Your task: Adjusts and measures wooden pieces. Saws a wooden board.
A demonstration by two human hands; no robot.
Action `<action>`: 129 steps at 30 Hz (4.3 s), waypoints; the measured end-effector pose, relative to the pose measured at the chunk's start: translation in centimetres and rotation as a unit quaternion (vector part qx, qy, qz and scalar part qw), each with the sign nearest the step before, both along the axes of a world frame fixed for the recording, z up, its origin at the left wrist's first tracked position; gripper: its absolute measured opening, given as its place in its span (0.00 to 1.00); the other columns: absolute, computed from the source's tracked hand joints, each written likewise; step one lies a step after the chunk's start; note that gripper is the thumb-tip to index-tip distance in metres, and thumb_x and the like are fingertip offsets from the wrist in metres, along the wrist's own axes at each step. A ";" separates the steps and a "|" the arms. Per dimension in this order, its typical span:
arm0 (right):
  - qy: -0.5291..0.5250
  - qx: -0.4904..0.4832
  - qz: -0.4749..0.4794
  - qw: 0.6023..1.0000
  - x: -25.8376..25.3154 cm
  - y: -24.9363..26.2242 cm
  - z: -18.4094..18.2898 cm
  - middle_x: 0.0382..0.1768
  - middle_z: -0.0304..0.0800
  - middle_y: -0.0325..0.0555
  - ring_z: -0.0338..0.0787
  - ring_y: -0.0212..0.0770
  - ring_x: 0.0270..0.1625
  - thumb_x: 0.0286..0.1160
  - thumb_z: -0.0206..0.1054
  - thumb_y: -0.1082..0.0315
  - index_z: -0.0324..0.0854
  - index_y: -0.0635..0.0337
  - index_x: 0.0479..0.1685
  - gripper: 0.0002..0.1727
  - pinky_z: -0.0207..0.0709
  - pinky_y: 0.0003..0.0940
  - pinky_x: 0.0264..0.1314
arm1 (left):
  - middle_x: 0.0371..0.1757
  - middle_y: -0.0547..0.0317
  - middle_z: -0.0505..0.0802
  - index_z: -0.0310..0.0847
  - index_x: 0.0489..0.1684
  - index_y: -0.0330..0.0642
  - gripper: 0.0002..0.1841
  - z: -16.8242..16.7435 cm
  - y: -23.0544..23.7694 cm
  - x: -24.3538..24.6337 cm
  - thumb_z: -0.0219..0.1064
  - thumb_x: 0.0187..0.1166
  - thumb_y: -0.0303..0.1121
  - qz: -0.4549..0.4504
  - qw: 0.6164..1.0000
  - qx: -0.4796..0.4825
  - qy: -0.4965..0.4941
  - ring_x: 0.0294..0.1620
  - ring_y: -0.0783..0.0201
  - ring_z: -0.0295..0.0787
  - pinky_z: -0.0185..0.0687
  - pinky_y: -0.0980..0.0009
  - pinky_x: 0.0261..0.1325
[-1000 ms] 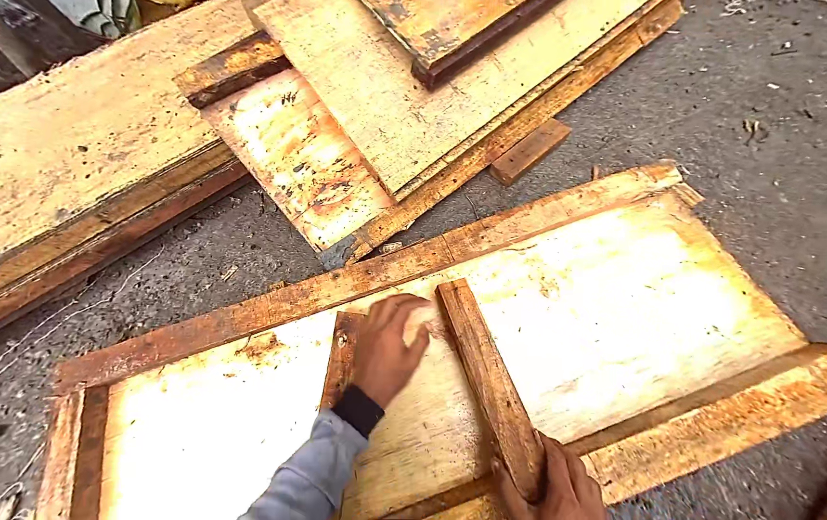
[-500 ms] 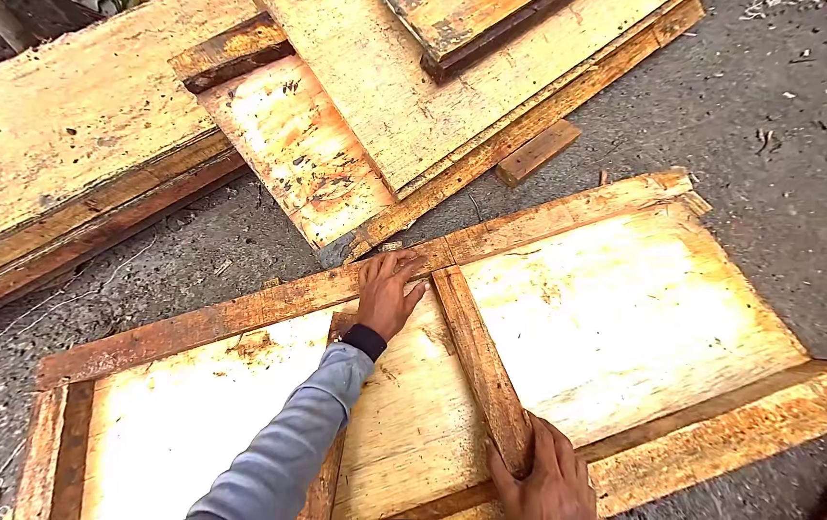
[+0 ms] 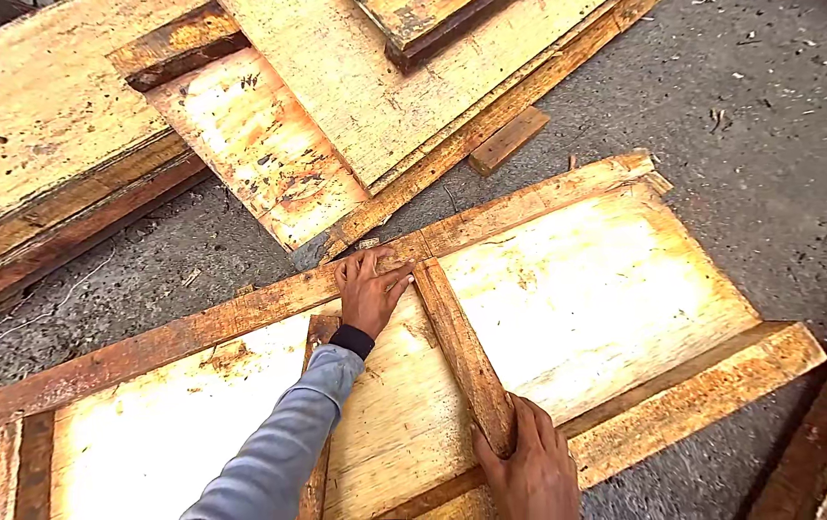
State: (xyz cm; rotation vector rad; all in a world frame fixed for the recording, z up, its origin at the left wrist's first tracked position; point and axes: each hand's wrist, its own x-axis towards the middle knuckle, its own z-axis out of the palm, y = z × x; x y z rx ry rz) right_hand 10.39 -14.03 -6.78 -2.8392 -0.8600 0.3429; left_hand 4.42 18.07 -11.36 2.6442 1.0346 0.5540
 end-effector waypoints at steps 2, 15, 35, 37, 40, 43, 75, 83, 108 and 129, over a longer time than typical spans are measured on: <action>0.001 -0.004 0.001 1.000 0.1 0.2 0.1 0.72 0.85 0.43 0.87 0.54 0.61 0.55 0.68 0.26 0.83 0.43 0.74 0.46 0.80 0.56 0.51 | 0.75 0.75 0.85 0.90 0.61 0.85 0.14 -0.1 0.2 -0.1 0.64 0.82 0.59 -0.008 1.000 0.014 0.001 0.76 0.56 0.71 0.57 0.46 0.75; -0.022 0.004 -0.002 1.000 0.0 0.6 -0.4 0.71 0.87 0.38 0.89 0.51 0.59 0.54 0.67 0.26 0.84 0.41 0.72 0.44 0.80 0.55 0.49 | 0.66 0.74 0.90 0.92 0.54 0.69 0.15 -0.3 0.2 0.2 0.71 0.77 0.58 0.039 0.998 -0.021 -0.048 0.73 0.59 0.77 0.60 0.45 0.78; -0.024 0.027 -0.001 0.999 0.3 0.1 -0.7 0.70 0.87 0.39 0.89 0.51 0.58 0.53 0.69 0.27 0.85 0.41 0.72 0.44 0.81 0.53 0.48 | 0.63 0.83 0.91 0.96 0.48 0.76 0.09 -1.1 0.0 0.5 0.73 0.77 0.55 0.041 0.996 0.006 -0.078 0.69 0.62 0.77 0.60 0.49 0.73; -0.022 0.032 0.002 0.999 0.5 -0.1 -0.7 0.70 0.87 0.39 0.89 0.51 0.58 0.53 0.69 0.27 0.85 0.42 0.72 0.44 0.82 0.53 0.48 | 0.62 0.83 0.92 0.96 0.47 0.76 0.10 -1.0 -0.1 0.6 0.72 0.76 0.56 0.050 0.996 0.012 -0.077 0.68 0.62 0.78 0.61 0.49 0.71; -0.016 0.038 0.005 0.999 0.7 -0.3 -0.8 0.70 0.87 0.41 0.89 0.52 0.58 0.53 0.69 0.28 0.85 0.44 0.72 0.44 0.82 0.52 0.49 | 0.61 0.83 0.92 0.96 0.46 0.77 0.10 -0.7 -0.3 0.9 0.73 0.74 0.59 0.066 0.995 0.009 -0.071 0.68 0.62 0.77 0.60 0.48 0.72; -0.024 0.031 0.010 0.999 1.1 -0.2 -0.9 0.70 0.87 0.40 0.89 0.51 0.58 0.53 0.69 0.27 0.85 0.43 0.71 0.45 0.83 0.51 0.49 | 0.61 0.82 0.92 0.96 0.46 0.77 0.10 -1.0 -0.4 1.0 0.73 0.74 0.59 0.068 0.995 0.017 -0.074 0.67 0.60 0.78 0.59 0.48 0.72; 0.025 0.057 0.020 0.998 3.7 -10.0 1.6 0.65 0.91 0.42 0.89 0.46 0.68 0.60 0.68 0.30 0.85 0.49 0.72 0.42 0.83 0.51 0.69 | 0.69 0.72 0.88 0.93 0.55 0.77 0.17 0.5 -1.3 1.5 0.67 0.76 0.65 0.062 0.998 -0.005 -0.014 0.73 0.53 0.74 0.50 0.44 0.81; 0.005 0.039 0.029 0.999 2.9 -9.8 1.4 0.66 0.91 0.38 0.87 0.45 0.71 0.61 0.67 0.27 0.86 0.46 0.71 0.42 0.77 0.49 0.76 | 0.68 0.73 0.88 0.93 0.54 0.78 0.17 0.3 -1.3 1.8 0.67 0.76 0.65 0.072 0.997 -0.011 -0.021 0.73 0.54 0.74 0.49 0.44 0.81; -0.021 0.054 0.016 0.998 1.0 -9.3 1.2 0.64 0.92 0.33 0.81 0.49 0.79 0.55 0.71 0.29 0.87 0.39 0.67 0.38 0.75 0.54 0.78 | 0.70 0.70 0.86 0.92 0.54 0.72 0.20 0.4 -1.1 1.7 0.66 0.75 0.67 0.065 0.998 0.007 -0.006 0.72 0.51 0.74 0.53 0.43 0.78; 0.074 0.172 -0.060 0.981 -1.3 -11.2 1.8 0.81 0.76 0.57 0.72 0.60 0.85 0.60 0.75 0.30 0.67 0.58 0.87 0.56 0.60 0.73 0.85 | 0.68 0.65 0.89 0.93 0.55 0.63 0.19 3.7 -14.5 2.3 0.64 0.82 0.59 -0.324 0.939 -0.079 -0.089 0.80 0.60 0.76 0.54 0.40 0.92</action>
